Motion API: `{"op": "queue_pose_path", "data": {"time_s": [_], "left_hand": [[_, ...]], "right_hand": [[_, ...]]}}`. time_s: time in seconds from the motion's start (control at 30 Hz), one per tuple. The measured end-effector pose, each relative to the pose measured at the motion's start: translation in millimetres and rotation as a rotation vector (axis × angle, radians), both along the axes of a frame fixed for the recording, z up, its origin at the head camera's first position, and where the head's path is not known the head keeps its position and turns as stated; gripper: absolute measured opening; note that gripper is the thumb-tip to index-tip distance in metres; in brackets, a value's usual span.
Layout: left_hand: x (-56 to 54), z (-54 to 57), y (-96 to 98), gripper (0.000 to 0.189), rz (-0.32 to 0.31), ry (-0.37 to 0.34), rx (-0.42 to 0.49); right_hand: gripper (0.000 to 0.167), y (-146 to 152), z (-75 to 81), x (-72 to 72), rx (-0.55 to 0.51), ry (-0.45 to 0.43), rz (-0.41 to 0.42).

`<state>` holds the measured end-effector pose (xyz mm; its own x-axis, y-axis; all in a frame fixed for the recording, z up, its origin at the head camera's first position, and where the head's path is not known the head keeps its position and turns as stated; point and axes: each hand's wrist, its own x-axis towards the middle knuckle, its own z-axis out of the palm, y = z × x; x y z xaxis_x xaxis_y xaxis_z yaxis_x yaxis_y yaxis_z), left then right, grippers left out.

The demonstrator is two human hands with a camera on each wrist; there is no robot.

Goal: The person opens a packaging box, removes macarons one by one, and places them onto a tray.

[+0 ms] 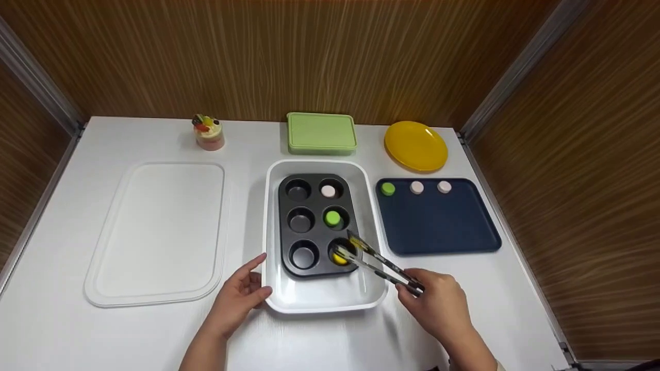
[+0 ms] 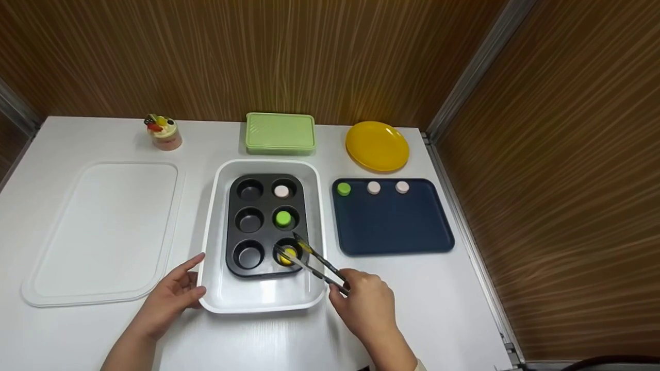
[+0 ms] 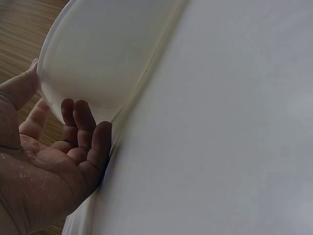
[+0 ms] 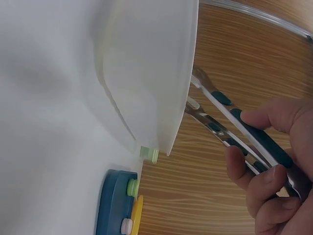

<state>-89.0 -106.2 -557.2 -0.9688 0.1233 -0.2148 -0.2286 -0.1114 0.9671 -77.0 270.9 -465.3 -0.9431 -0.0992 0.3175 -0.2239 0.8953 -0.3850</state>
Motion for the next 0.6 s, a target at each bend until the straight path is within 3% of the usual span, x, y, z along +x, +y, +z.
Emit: {"op": "queue_pose_path", "data": {"time_s": [0.6], "left_hand": [[0.3, -1.4, 1.0, 0.075, 0.008, 0.006, -0.006]], "right_hand": [[0.016, -9.2, 4.0, -7.0, 0.081, -0.117, 0.012]]}}
